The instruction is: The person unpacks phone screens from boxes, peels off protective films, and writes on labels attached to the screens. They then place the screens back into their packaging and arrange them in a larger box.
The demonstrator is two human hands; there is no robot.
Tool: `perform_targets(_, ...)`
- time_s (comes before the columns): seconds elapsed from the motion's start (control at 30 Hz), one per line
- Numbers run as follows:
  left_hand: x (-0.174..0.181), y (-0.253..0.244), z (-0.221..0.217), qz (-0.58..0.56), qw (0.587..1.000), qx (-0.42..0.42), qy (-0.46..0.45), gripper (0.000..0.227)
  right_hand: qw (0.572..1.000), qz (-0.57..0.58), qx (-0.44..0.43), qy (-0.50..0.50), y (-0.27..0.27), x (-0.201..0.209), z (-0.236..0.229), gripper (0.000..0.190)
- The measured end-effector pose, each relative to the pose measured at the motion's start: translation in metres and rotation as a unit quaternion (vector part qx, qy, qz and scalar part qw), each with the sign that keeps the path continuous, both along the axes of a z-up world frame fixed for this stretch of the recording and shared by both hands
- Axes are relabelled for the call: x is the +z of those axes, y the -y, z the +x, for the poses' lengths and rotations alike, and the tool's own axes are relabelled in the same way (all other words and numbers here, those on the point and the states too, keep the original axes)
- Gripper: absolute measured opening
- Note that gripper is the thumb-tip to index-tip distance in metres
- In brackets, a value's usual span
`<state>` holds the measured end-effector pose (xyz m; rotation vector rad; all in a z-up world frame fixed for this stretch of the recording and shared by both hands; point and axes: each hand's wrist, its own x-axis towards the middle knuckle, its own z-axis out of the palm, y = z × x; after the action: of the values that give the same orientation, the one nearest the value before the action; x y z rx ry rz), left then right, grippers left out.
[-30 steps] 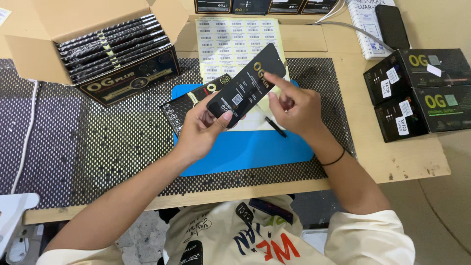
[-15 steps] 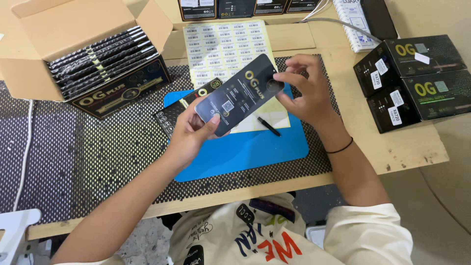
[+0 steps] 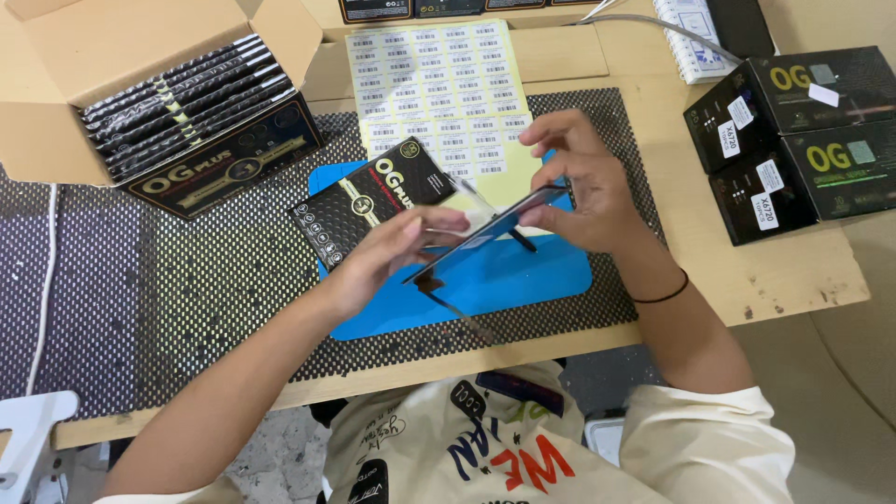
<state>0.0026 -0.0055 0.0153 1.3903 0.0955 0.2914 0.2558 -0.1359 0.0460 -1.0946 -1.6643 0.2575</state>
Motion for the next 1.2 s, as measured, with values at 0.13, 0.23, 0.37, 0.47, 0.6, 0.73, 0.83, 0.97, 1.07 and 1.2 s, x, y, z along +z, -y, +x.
perform_targets(0.13, -0.010, 0.006, -0.004, 0.003, 0.999, -0.038, 0.025, 0.060, 0.997, -0.064, 0.013, -0.048, -0.006, -0.023, -0.001, 0.028)
perform_targets(0.23, -0.015, 0.007, 0.002, -0.026, 0.999, -0.030, -0.025, 0.036, 0.992, -0.098, -0.017, -0.084, -0.011, -0.021, -0.011, 0.024)
perform_targets(0.37, -0.016, 0.010, 0.001, 0.052, 0.996, 0.073, 0.022, 0.035, 0.976, -0.141, -0.046, -0.157, -0.018, -0.036, 0.000, 0.037)
perform_targets(0.47, 0.000, 0.009, -0.002, 0.051, 0.984, 0.172, 0.016, 0.036, 0.977, -0.142, -0.116, -0.107, -0.017, -0.028, 0.006, 0.036)
perform_targets(0.6, 0.000, 0.002, -0.002, 0.033, 0.960, 0.280, 0.003, 0.028, 0.952, -0.092, -0.217, 0.198, -0.018, -0.030, 0.016, 0.015)
perform_targets(0.73, -0.009, 0.000, 0.001, 0.005, 0.957, 0.291, -0.014, 0.027, 0.952, -0.144, -0.183, 0.199, -0.028, -0.052, 0.025, 0.011)
perform_targets(0.83, -0.020, -0.002, 0.005, 0.001, 0.956, 0.292, -0.014, 0.030, 0.925, -0.130, -0.184, 0.307, -0.040, -0.070, 0.030, 0.010)
perform_targets(0.97, -0.036, -0.006, 0.007, 0.025, 0.958, 0.287, -0.002, 0.030, 0.897, -0.124, -0.207, 0.370, -0.047, -0.073, 0.024, 0.011)
perform_targets(1.07, -0.027, 0.000, 0.005, 0.032, 0.957, 0.287, 0.000, 0.030, 0.892, -0.126, -0.210, 0.380, -0.050, -0.076, 0.026, 0.015)
perform_targets(1.2, -0.037, -0.003, 0.008, 0.026, 0.958, 0.285, 0.011, 0.032, 0.893, -0.143, -0.204, 0.376, -0.052, -0.076, 0.029, 0.016)
